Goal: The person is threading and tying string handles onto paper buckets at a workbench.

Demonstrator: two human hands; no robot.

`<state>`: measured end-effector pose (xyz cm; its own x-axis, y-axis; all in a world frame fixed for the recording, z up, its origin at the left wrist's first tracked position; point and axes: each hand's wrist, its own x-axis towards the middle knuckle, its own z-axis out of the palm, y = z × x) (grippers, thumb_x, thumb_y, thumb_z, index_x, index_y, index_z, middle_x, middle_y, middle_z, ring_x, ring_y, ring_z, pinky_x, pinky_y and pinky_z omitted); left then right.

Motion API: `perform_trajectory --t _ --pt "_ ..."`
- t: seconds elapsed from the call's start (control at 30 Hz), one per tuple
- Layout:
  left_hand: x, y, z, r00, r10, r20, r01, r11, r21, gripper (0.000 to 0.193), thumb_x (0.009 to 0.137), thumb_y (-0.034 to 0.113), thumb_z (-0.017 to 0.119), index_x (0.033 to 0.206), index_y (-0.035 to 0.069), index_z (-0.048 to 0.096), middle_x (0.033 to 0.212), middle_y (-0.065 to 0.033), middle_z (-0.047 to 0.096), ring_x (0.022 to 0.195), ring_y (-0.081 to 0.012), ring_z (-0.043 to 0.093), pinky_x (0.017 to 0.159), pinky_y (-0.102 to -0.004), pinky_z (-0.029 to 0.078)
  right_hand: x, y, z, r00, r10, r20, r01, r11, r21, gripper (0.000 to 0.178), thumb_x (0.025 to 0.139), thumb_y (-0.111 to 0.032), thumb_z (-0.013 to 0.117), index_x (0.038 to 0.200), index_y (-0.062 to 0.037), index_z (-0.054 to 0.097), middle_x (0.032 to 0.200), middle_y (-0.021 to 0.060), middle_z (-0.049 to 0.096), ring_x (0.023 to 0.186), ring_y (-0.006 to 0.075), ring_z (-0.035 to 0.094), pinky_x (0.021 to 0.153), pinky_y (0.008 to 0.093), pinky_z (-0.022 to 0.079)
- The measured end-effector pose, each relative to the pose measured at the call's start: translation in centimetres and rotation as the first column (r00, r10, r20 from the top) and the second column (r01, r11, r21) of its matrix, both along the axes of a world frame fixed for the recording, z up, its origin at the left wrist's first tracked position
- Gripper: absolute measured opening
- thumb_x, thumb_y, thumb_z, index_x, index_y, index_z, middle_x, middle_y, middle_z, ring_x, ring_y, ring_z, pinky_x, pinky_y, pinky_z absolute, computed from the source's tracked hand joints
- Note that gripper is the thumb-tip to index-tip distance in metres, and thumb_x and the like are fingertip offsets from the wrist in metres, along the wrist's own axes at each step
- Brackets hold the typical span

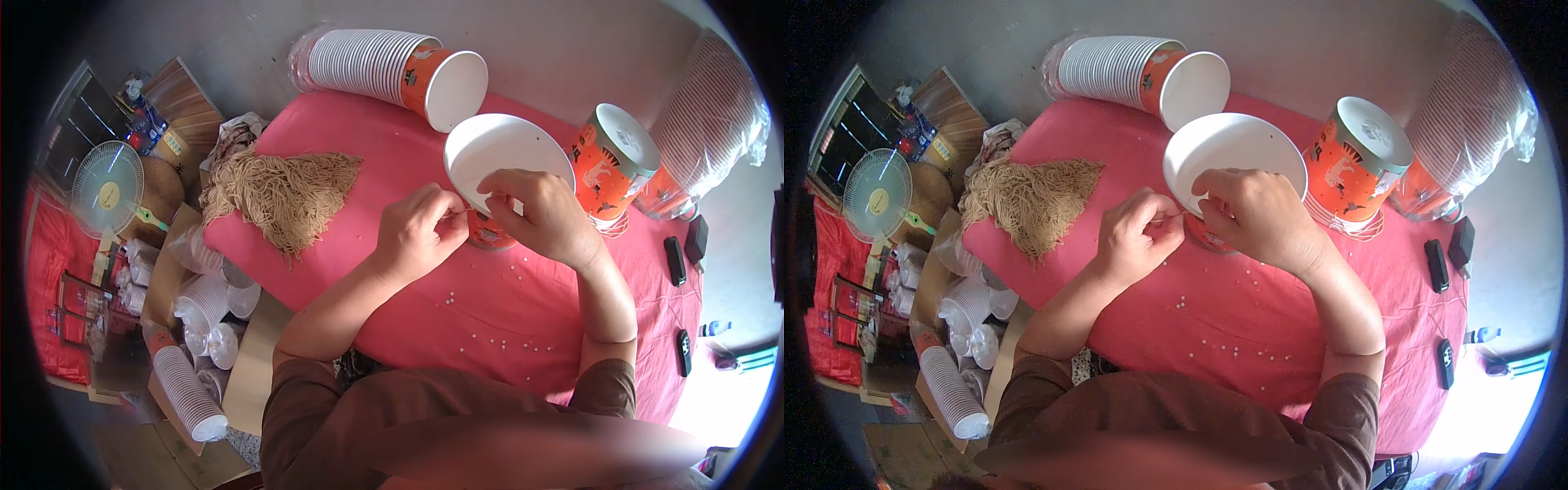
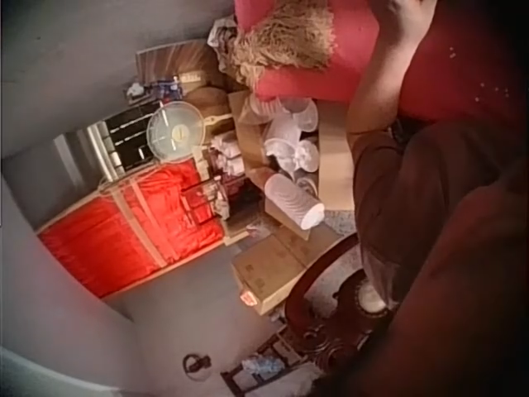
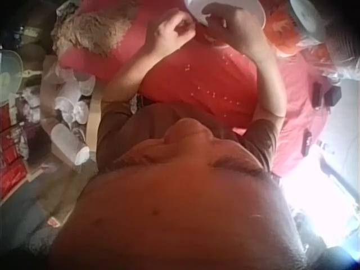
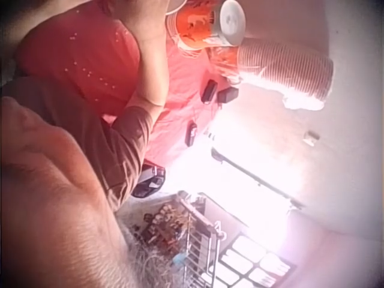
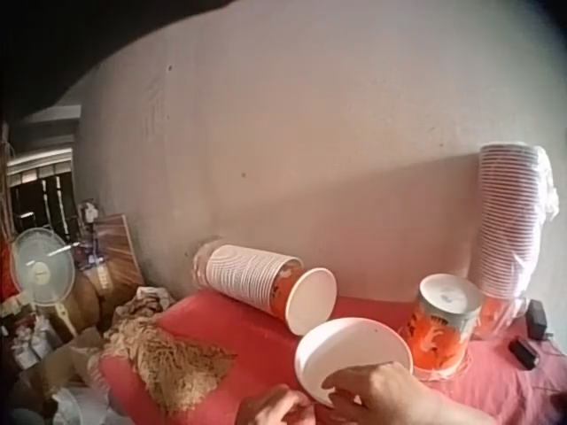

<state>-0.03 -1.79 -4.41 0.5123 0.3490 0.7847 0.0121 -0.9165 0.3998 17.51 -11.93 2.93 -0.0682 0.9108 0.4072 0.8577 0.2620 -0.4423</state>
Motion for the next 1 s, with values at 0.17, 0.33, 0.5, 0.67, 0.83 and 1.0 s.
perform_trajectory --t 0.17,0.33,0.5,0.67,0.83,1.0 --pt "0.2 -0.1 -0.2 1.000 0.004 0.019 -0.004 1.000 0.019 0.017 0.073 -0.004 0.071 0.080 0.003 0.057 0.072 -0.0058 0.061 0.060 -0.0171 0.063 0.053 -0.0285 0.051 0.6 0.3 0.1 0.998 0.041 -0.038 -0.044 0.995 -0.089 0.013 0.085 -0.006 0.062 0.095 0.0004 0.067 0.077 0.0126 0.067 0.065 0.0205 0.065 0.059 0.0316 0.050" --pt "0.7 0.0 -0.4 0.998 0.001 0.062 -0.004 0.999 0.049 0.020 0.072 -0.004 0.072 0.079 0.005 0.056 0.069 -0.0051 0.058 0.058 -0.0191 0.062 0.050 -0.0309 0.049 1.6 1.1 -0.3 0.986 0.118 -0.118 -0.132 0.984 -0.118 0.014 0.086 -0.007 0.062 0.097 -0.0006 0.069 0.072 0.0090 0.066 0.067 0.0158 0.064 0.063 0.0297 0.049" --pt "0.9 0.0 -0.5 0.997 -0.004 0.078 0.002 1.000 0.023 0.020 0.072 -0.001 0.072 0.078 0.008 0.055 0.067 -0.0048 0.056 0.056 -0.0217 0.060 0.047 -0.0338 0.048 1.7 1.8 -0.1 0.984 0.141 -0.106 -0.162 0.961 -0.225 0.016 0.086 -0.010 0.062 0.097 -0.0025 0.071 0.078 0.0128 0.069 0.072 0.0238 0.067 0.067 0.0343 0.051" --pt "0.8 -0.1 -0.4 0.998 0.016 0.064 -0.019 0.999 0.050 0.019 0.073 0.000 0.073 0.078 0.008 0.056 0.066 -0.0049 0.056 0.056 -0.0222 0.060 0.047 -0.0342 0.048 1.4 1.9 0.1 0.979 0.163 -0.125 -0.184 0.965 -0.185 0.017 0.085 -0.011 0.063 0.095 -0.0049 0.073 0.082 0.0156 0.071 0.075 0.0293 0.069 0.070 0.0388 0.052" --pt "0.9 -0.2 -0.2 0.999 0.018 0.038 -0.020 0.998 0.061 0.019 0.075 -0.005 0.074 0.078 0.003 0.058 0.068 -0.0048 0.060 0.054 -0.0137 0.060 0.046 -0.0274 0.046 1.8 2.4 -0.8 0.986 0.164 -0.022 -0.165 0.970 -0.180 0.015 0.084 -0.008 0.062 0.094 -0.0037 0.072 0.075 0.0118 0.069 0.067 0.0246 0.065 0.063 0.0345 0.050" --pt "0.8 -0.2 -0.5 0.998 0.004 0.060 -0.004 1.000 0.003 0.021 0.076 0.004 0.076 0.084 0.007 0.057 0.068 -0.0056 0.059 0.060 -0.0219 0.064 0.050 -0.0332 0.050 1.3 2.0 -0.4 0.994 0.104 -0.025 -0.107 0.985 -0.133 0.011 0.082 -0.011 0.063 0.088 -0.0056 0.070 0.073 0.0120 0.068 0.066 0.0271 0.065 0.062 0.0370 0.051"
